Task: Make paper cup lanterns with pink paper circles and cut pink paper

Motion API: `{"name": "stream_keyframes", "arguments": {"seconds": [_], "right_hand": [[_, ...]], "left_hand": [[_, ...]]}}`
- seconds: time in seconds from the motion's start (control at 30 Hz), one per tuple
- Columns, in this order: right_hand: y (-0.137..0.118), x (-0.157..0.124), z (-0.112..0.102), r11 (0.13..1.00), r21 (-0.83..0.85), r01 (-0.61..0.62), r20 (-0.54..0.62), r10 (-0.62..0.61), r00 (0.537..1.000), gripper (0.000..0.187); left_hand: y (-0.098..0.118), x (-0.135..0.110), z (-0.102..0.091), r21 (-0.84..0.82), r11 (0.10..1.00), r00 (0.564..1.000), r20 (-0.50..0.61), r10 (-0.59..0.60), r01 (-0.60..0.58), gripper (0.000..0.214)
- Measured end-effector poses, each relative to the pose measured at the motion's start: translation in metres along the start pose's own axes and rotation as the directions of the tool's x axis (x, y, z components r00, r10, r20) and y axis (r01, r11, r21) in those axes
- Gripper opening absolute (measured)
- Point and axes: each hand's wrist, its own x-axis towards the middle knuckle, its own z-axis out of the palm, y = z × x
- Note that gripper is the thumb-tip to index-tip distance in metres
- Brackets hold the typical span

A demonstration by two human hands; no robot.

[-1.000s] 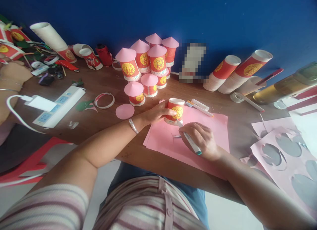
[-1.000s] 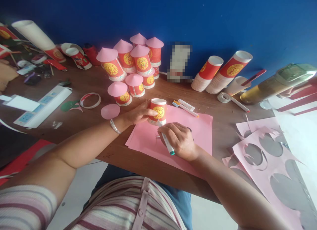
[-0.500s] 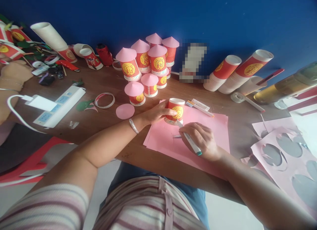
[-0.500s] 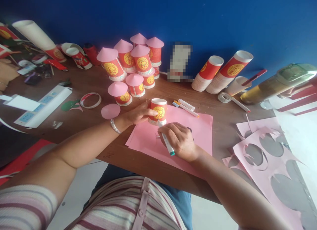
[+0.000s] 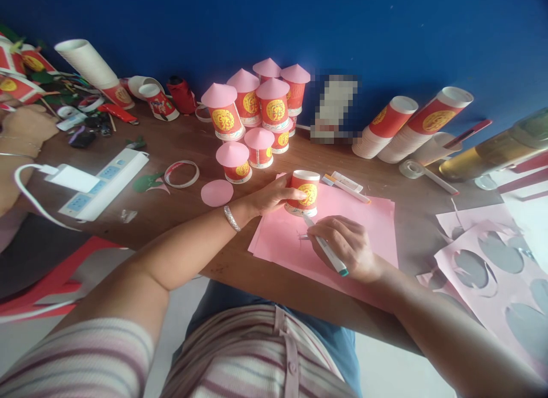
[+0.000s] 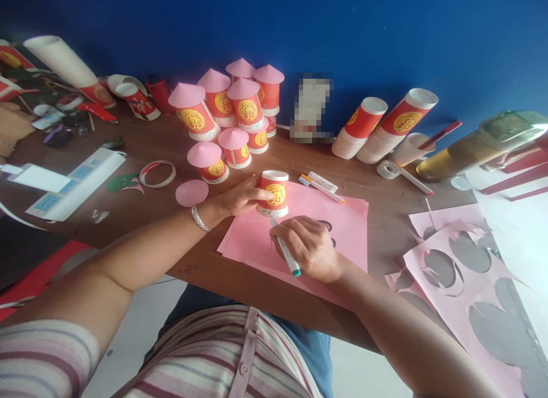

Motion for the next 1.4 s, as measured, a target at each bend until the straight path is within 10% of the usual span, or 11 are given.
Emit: {"name": "stream_keyframes", "arguments": {"seconds": [1.4], "right_hand": [[0.0021,-0.0030,0.0023,1.000,-0.023,-0.011,0.023,0.012,1.000,0.019]], "left_hand": [[-0.0068,-0.0003,-0.0034,0.112,0.994,1.000,-0.028,0.010,-0.006,0.034]]}}
